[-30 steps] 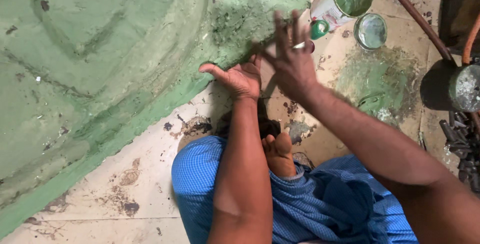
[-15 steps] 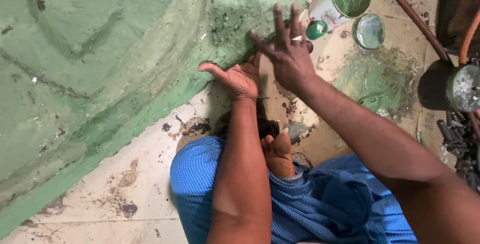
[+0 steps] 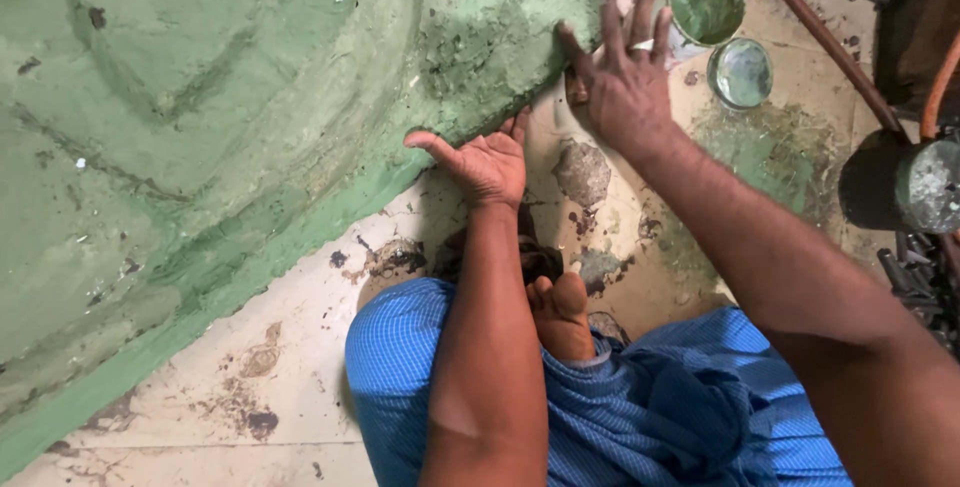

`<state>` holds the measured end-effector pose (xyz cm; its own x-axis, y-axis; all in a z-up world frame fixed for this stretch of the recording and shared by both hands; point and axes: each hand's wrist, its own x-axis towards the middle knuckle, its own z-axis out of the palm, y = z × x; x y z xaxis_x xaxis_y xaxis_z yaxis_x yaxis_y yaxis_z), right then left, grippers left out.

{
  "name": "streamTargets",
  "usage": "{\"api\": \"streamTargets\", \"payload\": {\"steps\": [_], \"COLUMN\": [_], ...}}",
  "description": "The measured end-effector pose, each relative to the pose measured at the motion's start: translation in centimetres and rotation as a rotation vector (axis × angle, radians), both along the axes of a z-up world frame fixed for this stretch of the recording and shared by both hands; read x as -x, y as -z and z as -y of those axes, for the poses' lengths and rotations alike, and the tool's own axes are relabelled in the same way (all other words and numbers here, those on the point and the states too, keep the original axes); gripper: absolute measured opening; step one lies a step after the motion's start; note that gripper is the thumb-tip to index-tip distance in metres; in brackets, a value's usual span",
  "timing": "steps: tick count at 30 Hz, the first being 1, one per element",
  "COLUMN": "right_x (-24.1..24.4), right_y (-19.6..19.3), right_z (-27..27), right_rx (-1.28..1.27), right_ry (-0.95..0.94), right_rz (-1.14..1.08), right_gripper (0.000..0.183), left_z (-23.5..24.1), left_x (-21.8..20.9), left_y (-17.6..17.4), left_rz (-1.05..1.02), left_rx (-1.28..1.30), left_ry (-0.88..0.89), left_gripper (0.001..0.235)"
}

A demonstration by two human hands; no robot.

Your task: The person sits on the floor and uses their hands to apply and smooth a green plaster-like substance onto a wall. They repeatedly scoop material from a nearby container and spread it along the lower section of the wall.

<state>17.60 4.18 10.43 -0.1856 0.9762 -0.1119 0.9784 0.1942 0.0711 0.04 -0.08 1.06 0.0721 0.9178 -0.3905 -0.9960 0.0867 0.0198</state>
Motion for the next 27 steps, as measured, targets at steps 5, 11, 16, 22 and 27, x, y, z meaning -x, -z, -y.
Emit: {"api": "streamTargets", "payload": {"steps": [5,11,16,22,27], "right_x": [-2.8,-3.0,-1.0,0.8,1.3], "right_y": [1.1,0.8,-1.4,-4.9,-7.1], "right_z": [-0.3,-2.6,-0.4,2.9,12.9], "right_rx": [-0.185,-0.092,-0.074,-0.189,-0.169], "right_ry": [-0.027,0.053,0.034,0.039,0.092], "right_rz": [0.376,0.247,0.142,0.060,-0.360], "right_gripper": [0.059,0.074,0.046,0.052,0.064], "left_z": [0.6,0.7,0.3,1.4,0.2], "left_x": [0.1,0.2,-0.2,-0.2,-0.1], "left_y": [-0.2,0.5,0.6,0.6,-0.6], "left_rz": [0.032,0.107,0.043,0.085,0.095], "left_rx": [-0.057,-0.058,-0.053,-0.126,-0.074], "left_ry": [-0.008,0.003,0.008,0.002,0.017], "left_gripper": [0.126,0.124,0.120,0.117,0.115]}}
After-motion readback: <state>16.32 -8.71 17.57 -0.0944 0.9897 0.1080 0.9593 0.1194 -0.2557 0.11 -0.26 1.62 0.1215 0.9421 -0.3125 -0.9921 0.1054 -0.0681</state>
